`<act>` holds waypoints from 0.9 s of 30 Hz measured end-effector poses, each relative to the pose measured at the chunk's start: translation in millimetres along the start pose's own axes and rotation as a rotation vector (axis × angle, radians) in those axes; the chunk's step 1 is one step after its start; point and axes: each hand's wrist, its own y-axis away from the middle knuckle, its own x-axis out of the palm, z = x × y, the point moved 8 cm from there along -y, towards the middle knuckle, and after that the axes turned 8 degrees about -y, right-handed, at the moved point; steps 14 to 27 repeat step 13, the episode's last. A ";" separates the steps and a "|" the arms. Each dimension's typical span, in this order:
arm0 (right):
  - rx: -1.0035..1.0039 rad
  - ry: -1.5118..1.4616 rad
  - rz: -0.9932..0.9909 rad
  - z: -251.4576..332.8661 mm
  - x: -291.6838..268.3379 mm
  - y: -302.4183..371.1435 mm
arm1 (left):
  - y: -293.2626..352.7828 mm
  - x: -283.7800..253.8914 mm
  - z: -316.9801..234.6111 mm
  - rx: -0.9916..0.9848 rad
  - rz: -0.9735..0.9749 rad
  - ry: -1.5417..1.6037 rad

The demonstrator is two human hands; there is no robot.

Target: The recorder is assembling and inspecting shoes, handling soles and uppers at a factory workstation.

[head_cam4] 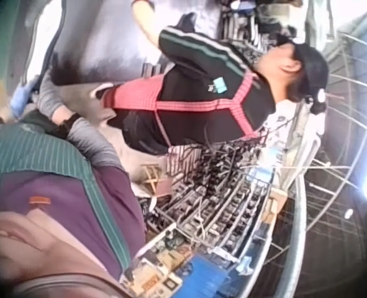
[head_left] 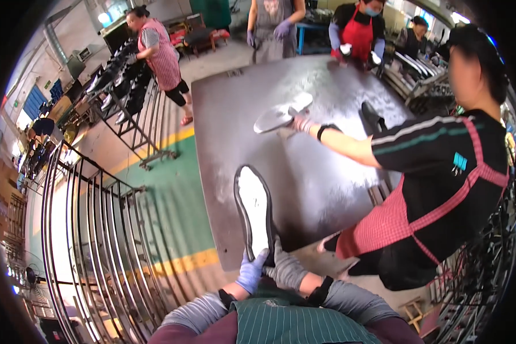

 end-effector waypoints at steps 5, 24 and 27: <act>-0.017 -0.016 0.024 -10.2 -27.9 -56.0 | -49.6 24.4 -52.1 0.209 0.088 0.165; -0.070 0.012 -0.105 29.3 -196.9 -212.6 | -259.1 36.3 -249.3 0.036 0.227 0.100; -0.070 0.012 -0.105 29.3 -196.9 -212.6 | -259.1 36.3 -249.3 0.036 0.227 0.100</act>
